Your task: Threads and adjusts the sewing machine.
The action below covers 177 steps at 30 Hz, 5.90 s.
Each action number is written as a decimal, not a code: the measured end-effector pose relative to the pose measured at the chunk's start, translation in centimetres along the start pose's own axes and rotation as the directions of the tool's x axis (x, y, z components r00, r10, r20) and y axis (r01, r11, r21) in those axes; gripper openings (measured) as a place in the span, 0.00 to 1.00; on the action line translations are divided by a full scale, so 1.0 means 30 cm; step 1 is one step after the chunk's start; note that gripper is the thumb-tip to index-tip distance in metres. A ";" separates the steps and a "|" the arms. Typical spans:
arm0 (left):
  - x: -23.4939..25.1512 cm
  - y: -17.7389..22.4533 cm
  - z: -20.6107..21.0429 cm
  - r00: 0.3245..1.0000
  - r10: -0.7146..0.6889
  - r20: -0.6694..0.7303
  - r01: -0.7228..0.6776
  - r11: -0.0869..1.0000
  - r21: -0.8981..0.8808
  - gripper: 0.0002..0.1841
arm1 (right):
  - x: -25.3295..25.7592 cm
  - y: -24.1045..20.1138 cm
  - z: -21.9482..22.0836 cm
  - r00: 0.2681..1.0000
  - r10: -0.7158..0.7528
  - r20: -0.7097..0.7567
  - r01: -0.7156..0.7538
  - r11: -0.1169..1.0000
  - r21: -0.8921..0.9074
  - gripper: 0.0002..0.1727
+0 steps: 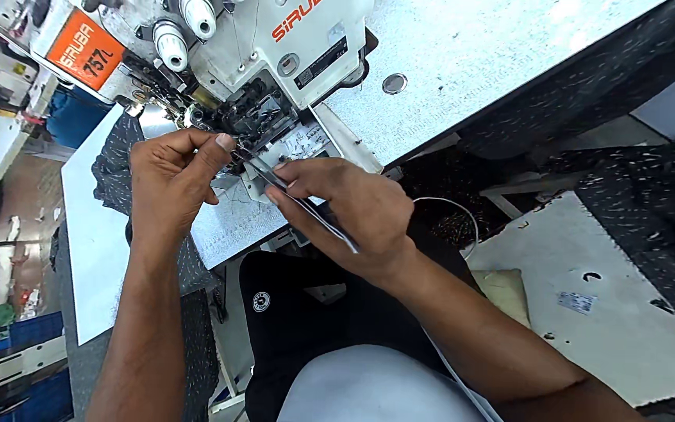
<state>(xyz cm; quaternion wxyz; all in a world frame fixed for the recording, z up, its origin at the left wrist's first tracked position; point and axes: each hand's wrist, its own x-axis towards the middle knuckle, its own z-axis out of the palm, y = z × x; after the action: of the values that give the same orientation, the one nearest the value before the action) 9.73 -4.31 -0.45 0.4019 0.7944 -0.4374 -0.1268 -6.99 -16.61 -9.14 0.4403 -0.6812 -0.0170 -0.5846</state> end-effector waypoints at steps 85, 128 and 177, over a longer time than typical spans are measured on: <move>0.003 -0.037 0.009 0.948 -0.130 -0.290 0.004 0.918 -0.397 0.11 | 0.061 0.177 0.134 0.995 0.017 0.095 0.006 0.973 -0.231 0.05; 0.003 -0.040 0.011 0.946 -0.122 -0.301 -0.003 0.923 -0.385 0.11 | 0.063 0.179 0.141 0.999 0.005 0.045 0.007 0.964 -0.266 0.04; 0.002 -0.042 0.011 0.944 -0.112 -0.310 -0.015 0.924 -0.381 0.11 | 0.068 0.184 0.143 0.999 0.021 0.035 -0.011 0.965 -0.263 0.03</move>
<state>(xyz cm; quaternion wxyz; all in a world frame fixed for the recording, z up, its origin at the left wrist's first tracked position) 10.32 -4.16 -1.61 0.6109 0.7226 -0.3121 -0.0856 -0.02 -18.34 -10.36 0.3505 -0.7446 0.0576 -0.5652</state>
